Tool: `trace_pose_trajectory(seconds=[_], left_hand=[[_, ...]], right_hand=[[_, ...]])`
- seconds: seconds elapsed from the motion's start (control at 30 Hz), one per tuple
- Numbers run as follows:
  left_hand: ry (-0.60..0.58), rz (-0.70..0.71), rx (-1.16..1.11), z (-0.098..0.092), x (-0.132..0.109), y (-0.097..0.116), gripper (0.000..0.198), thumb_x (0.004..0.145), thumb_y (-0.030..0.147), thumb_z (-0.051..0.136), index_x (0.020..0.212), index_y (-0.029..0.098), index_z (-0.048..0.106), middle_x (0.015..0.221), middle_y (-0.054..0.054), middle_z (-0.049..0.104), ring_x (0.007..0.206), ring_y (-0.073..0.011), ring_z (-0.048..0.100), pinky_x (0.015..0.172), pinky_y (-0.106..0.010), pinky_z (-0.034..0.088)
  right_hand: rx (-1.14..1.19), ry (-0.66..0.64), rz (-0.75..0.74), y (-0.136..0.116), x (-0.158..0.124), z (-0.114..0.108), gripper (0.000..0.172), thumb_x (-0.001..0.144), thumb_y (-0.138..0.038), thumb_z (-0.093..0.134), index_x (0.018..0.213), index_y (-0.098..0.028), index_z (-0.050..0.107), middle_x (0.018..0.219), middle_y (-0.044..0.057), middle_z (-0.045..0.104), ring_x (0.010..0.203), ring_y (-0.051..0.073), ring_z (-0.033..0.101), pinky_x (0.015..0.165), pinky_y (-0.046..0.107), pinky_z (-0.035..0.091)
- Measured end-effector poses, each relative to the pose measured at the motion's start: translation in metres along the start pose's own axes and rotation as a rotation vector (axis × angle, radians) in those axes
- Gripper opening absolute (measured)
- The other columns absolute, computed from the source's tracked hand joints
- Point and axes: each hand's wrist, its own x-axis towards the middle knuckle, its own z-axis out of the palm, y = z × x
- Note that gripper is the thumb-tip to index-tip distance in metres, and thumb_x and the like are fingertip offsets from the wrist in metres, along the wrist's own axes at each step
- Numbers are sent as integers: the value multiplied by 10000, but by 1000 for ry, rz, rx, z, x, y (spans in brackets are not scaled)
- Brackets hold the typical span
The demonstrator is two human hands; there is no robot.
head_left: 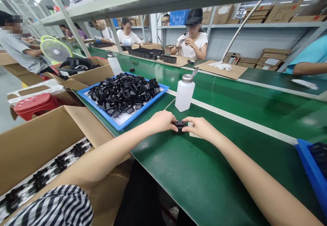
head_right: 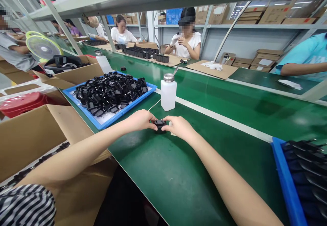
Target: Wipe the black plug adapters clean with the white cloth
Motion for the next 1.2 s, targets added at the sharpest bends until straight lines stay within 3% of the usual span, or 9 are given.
trace_pose_trajectory(seconds=[0.23, 0.37, 0.5, 0.63, 0.77, 0.93, 1.1, 1.2], left_hand=[[-53, 11, 98, -8, 3, 9, 270, 596, 415, 525, 694, 179, 612, 583, -61, 557, 627, -216, 536, 496, -258, 350], [-77, -17, 152, -11, 5, 18, 256, 544, 360, 551, 691, 156, 601, 599, -71, 559, 609, -218, 539, 514, -278, 375], [-62, -67, 162, -8, 0, 28, 197, 586, 302, 495, 665, 150, 594, 599, -80, 563, 594, -208, 544, 507, -277, 383], [-116, -41, 155, -12, -2, 31, 183, 627, 302, 496, 662, 150, 592, 603, -79, 572, 585, -207, 549, 481, -265, 376], [-176, 16, 117, -16, 10, 15, 277, 558, 417, 573, 621, 147, 583, 572, -61, 572, 564, -200, 541, 453, -243, 349], [-392, 148, -199, -9, 25, -8, 360, 529, 520, 539, 507, 160, 529, 447, 8, 520, 419, -108, 465, 398, -198, 293], [-265, -21, -36, -7, 18, 2, 347, 520, 507, 549, 580, 166, 580, 499, -25, 538, 487, -156, 495, 412, -220, 295], [-311, -24, -207, -4, 17, -2, 341, 520, 497, 553, 638, 179, 592, 505, -6, 546, 495, -141, 506, 444, -215, 330]], right_hand=[[-355, -14, -102, -10, 3, -9, 219, 676, -350, 533, 854, -229, 576, 667, 22, 582, 603, 178, 529, 430, 224, 292], [-453, -105, -126, -20, 12, -18, 134, 619, -331, 589, 680, -211, 590, 562, 20, 552, 542, 176, 521, 392, 222, 251], [-390, -194, -156, -22, 20, -26, 103, 556, -286, 634, 603, -212, 580, 541, 2, 534, 541, 160, 516, 382, 209, 241], [-288, -274, -185, -18, 23, -28, 116, 565, -268, 624, 660, -214, 587, 571, -13, 545, 539, 132, 502, 380, 193, 236], [-306, -264, -206, -14, 25, -28, 96, 591, -266, 599, 651, -192, 592, 509, -12, 514, 471, 115, 461, 366, 195, 204], [-218, -326, -177, -16, 29, -29, 146, 575, -281, 607, 708, -221, 600, 526, -22, 516, 465, 108, 443, 368, 191, 208], [-270, -276, -146, -18, 27, -29, 77, 560, -237, 596, 626, -198, 599, 494, -15, 495, 457, 113, 428, 379, 200, 198], [-128, -273, -114, -10, 28, -25, 119, 577, -270, 580, 686, -226, 599, 541, -25, 519, 491, 119, 444, 396, 200, 226]])
